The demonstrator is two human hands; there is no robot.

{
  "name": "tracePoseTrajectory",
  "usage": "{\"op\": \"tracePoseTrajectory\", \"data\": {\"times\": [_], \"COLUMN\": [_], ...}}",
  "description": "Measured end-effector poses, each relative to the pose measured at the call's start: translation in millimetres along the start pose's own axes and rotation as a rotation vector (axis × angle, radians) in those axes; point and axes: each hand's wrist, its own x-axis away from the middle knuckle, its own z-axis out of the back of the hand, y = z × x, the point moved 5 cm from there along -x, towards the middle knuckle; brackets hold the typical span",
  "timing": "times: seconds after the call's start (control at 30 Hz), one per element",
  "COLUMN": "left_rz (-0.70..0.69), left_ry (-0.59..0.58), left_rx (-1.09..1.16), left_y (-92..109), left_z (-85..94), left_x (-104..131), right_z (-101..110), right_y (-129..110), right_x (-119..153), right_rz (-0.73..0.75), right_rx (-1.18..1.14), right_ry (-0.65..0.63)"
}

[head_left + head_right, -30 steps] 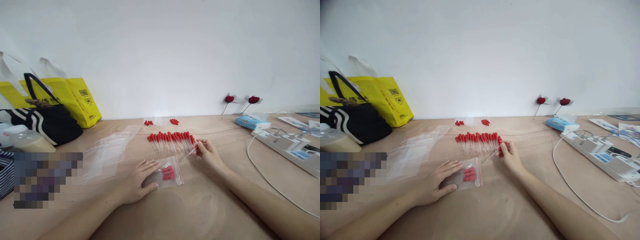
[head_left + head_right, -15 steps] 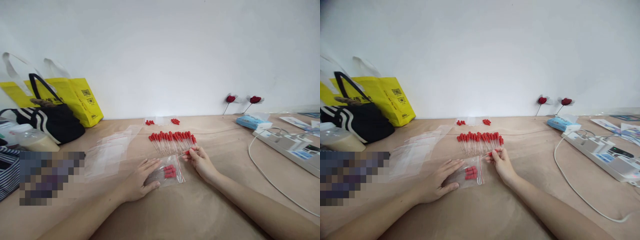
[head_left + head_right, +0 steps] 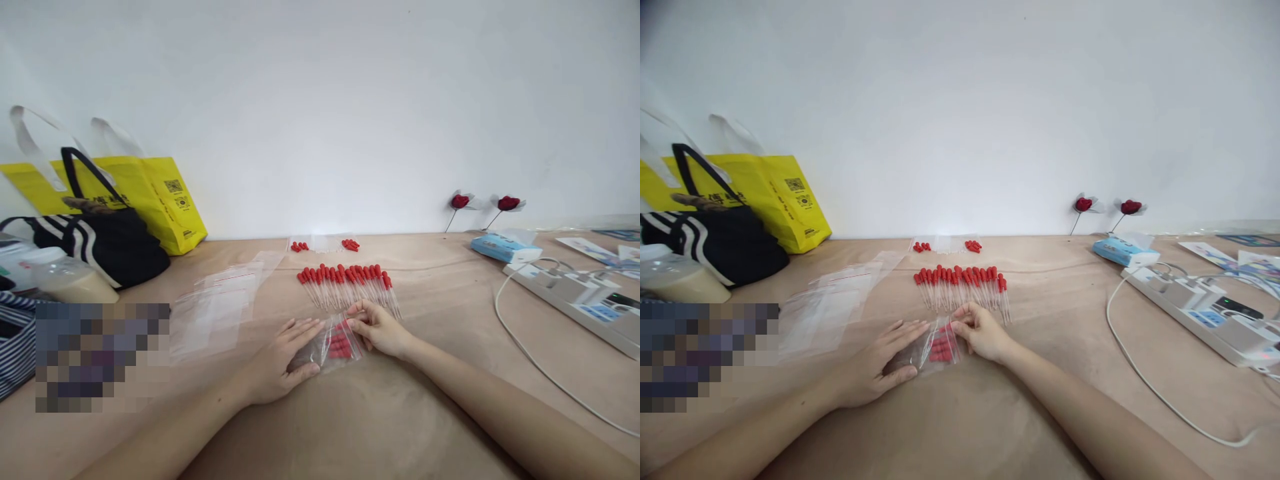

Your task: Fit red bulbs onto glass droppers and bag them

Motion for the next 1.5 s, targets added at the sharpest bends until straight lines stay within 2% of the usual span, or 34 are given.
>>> {"op": "tracePoseTrajectory", "data": {"times": [0.1, 0.23, 0.43, 0.5, 0.57, 0.63, 0.67, 0.7, 0.77, 0.83, 0.9, 1.03, 1.17, 1.37, 1.5], "left_rz": [0.0, -0.006, -0.007, -0.008, -0.006, -0.005, -0.006, -0.007, -0.011, -0.006, 0.007, 0.04, 0.037, 0.04, 0.045], "left_ry": [0.014, 0.033, 0.008, 0.015, 0.02, 0.033, 0.041, 0.051, 0.06, 0.05, 0.027, -0.017, -0.009, -0.009, -0.005], "left_rx": [0.007, 0.021, 0.011, 0.012, 0.008, -0.002, -0.008, -0.013, -0.024, -0.037, -0.049, -0.064, -0.068, -0.044, -0.053], "left_y": [0, -1, 0, 1, -1, -4, -5, -7, -9, -9, -8, -5, -5, -4, -3], "left_z": [1.1, 1.0, 0.1, 0.7, 0.1, -1.5, -2.6, -3.6, -5.1, -5.3, -4.0, -1.8, -3.0, -1.9, -1.1], "left_x": [0, 0, 0, -1, -1, -1, 0, 0, 0, 0, 0, 0, -1, 1, 1], "right_z": [1, 4, 2, 1, 5, 28, 47, 71, 104, 126, 136, 135, 137, 144, 125], "right_y": [-1, -7, -12, -13, -14, -17, -19, -21, -21, -17, -10, 3, 5, -10, -18], "right_x": [2, 3, 5, 4, 0, -8, -13, -16, -24, -32, -40, -52, -51, -22, 3], "right_rz": [-0.002, 0.128, 0.243, 0.242, 0.233, 0.203, 0.178, 0.128, 0.077, 0.038, 0.014, -0.01, -0.037, 0.016, 0.09], "right_rx": [0.064, 0.169, 0.464, 0.443, 0.381, 0.386, 0.436, 0.51, 0.554, 0.573, 0.565, 0.488, 0.353, 0.089, -0.065], "right_ry": [0.011, -0.028, 0.124, 0.089, -0.008, 0.043, 0.183, 0.386, 0.557, 0.638, 0.641, 0.593, 0.628, 0.665, 0.657]}}
